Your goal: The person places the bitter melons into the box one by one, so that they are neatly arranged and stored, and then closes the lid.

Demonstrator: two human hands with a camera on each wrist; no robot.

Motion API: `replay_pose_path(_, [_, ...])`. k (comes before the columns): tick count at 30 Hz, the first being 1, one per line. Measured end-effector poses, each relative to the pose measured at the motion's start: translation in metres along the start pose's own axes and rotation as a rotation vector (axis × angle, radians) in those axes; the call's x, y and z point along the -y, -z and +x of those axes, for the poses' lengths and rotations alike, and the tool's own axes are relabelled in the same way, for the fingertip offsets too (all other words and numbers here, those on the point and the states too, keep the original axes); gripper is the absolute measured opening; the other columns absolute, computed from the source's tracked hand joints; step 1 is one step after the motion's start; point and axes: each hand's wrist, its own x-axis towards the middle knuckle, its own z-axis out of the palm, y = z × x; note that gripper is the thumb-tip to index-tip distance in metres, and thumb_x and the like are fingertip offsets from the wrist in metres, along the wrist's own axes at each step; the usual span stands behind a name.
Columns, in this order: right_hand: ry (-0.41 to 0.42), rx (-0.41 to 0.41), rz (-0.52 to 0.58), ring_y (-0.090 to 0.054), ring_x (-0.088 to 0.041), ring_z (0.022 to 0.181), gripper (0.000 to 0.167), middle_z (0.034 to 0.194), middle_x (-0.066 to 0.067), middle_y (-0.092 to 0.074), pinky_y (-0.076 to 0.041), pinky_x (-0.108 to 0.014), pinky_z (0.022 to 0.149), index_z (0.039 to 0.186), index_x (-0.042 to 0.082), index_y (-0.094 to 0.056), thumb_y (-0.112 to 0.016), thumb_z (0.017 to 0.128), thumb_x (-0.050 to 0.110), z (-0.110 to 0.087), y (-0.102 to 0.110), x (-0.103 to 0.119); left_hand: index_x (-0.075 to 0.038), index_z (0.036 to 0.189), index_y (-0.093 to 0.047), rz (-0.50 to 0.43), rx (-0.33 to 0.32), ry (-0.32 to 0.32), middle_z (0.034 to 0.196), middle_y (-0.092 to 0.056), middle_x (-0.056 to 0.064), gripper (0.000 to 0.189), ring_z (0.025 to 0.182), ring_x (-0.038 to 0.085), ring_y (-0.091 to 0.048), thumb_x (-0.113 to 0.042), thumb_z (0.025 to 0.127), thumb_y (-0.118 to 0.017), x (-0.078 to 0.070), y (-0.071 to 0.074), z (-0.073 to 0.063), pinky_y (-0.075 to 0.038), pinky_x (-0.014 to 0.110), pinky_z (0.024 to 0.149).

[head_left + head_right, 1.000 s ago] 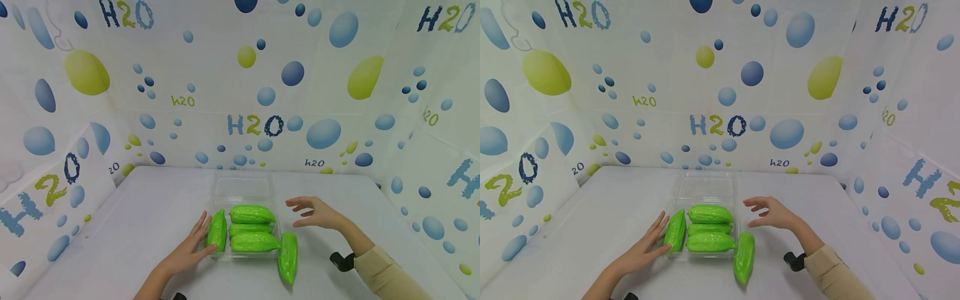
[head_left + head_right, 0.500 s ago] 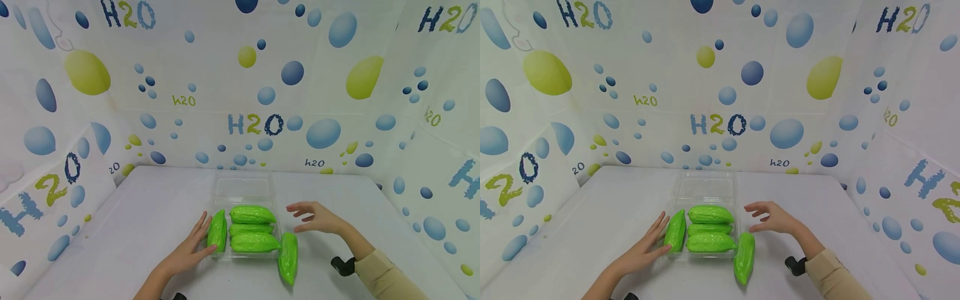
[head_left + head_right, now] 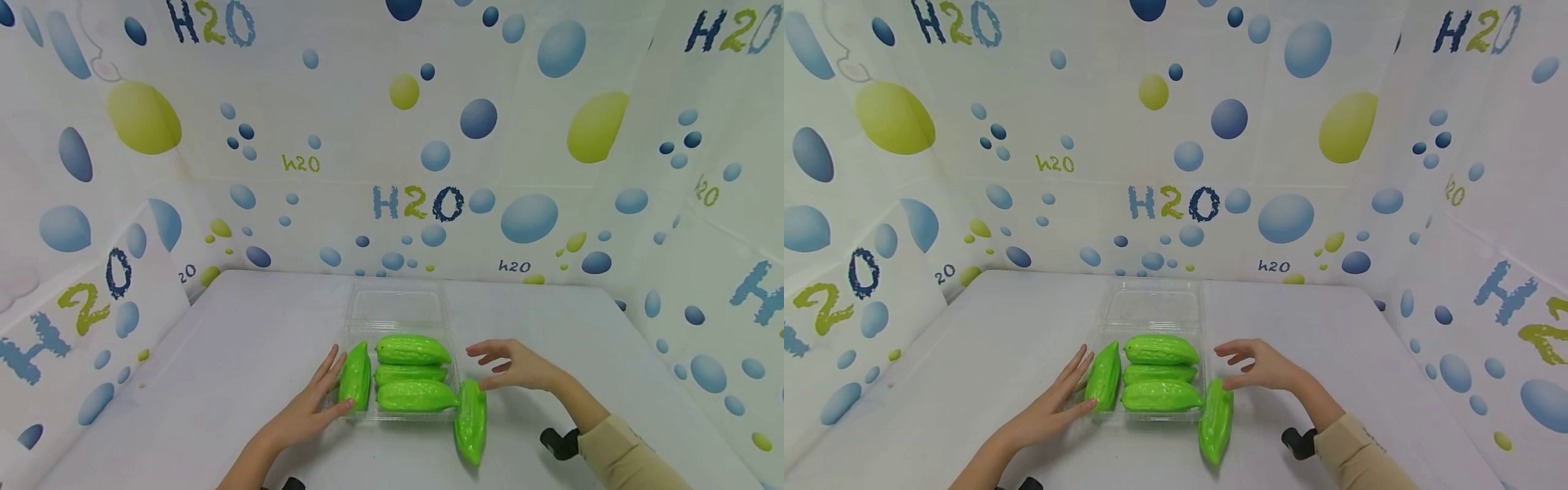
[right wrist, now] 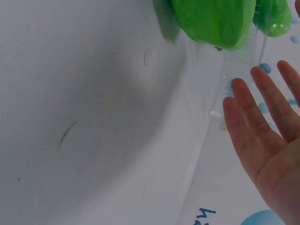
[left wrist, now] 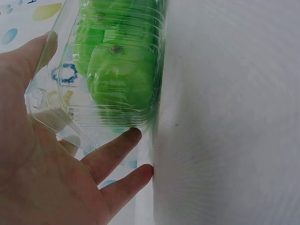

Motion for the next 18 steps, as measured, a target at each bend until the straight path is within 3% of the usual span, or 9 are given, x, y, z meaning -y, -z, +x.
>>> replay_pose_path(18, [-0.015, 0.086, -0.006, -0.047, -0.042, 0.112, 0.060, 0.129, -0.023, -0.048, -0.045, -0.051, 0.087, 0.126, -0.004, -0.049, -0.075, 0.075, 0.015, -0.0006, -0.0050, -0.0094, -0.014, 0.148, -0.013, 0.017, -0.009, 0.005, 0.153, 0.004, 0.008, 0.077, 0.137, 0.035, -0.004, -0.037, 0.089, -0.057, -0.0003, -0.0006, 0.0001, -0.017, 0.065, 0.099])
